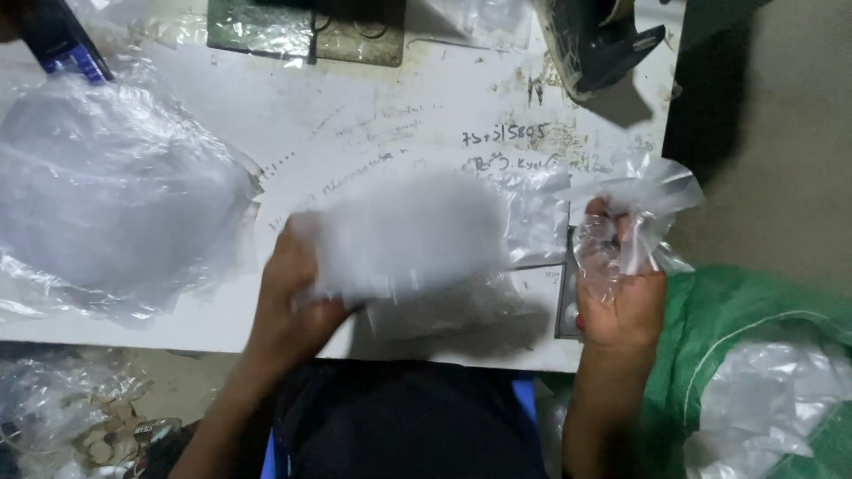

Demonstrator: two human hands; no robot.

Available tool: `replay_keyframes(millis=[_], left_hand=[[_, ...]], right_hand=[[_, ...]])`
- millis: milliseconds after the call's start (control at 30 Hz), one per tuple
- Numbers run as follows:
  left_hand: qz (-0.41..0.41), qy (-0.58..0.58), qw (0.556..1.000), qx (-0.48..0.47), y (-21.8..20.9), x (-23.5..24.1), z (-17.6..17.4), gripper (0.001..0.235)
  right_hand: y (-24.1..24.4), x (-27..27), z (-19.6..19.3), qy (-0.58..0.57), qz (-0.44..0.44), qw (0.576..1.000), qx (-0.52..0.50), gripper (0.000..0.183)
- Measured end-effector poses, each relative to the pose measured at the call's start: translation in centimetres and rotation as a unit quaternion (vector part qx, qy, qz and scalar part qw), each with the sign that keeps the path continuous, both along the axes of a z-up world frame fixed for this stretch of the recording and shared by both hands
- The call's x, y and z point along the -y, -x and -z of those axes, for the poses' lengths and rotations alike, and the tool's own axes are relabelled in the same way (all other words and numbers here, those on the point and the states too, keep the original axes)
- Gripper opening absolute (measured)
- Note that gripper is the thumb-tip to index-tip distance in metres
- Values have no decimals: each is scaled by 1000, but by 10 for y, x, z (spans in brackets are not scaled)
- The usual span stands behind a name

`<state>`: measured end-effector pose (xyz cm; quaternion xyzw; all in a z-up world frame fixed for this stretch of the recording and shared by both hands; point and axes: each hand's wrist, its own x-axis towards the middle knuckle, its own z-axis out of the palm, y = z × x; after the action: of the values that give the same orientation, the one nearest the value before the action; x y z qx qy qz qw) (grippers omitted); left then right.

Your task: Folding and organizing small plastic bags on a workbench in a packaging facility

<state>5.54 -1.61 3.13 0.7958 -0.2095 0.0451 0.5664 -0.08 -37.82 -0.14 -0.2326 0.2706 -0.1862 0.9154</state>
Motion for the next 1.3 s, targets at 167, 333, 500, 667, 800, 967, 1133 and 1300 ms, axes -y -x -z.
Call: replay_keyframes(millis=[167,333,500,667,800,967,1133,1300], left_hand=[[129,-36,989,61,78,-1,-10,13],[286,-123,935,-171,114,-30,40,56],[194,0,947,-255,117,-45,17,28],[143,-10,928,-344,117,-44,19,31],[69,14,882,-467,113,-37,3,35],[97,34,864,-493,106,-36,-1,33],[-32,2,702,-711,92,-28,-16,46],[-69,-204,914,-343,98,-60,-11,60]], right_hand=[[38,-99,163,-24,-295,931,213,33],[27,-133,-39,52,-682,724,-87,66],[20,-124,-39,569,-384,719,-108,35],[13,-94,13,800,-365,475,-13,39],[13,-113,-34,539,-284,788,-88,54],[32,-142,-50,374,-599,669,-231,103],[42,-148,-29,644,-449,620,-15,36],[36,-148,-7,365,-734,571,48,48]])
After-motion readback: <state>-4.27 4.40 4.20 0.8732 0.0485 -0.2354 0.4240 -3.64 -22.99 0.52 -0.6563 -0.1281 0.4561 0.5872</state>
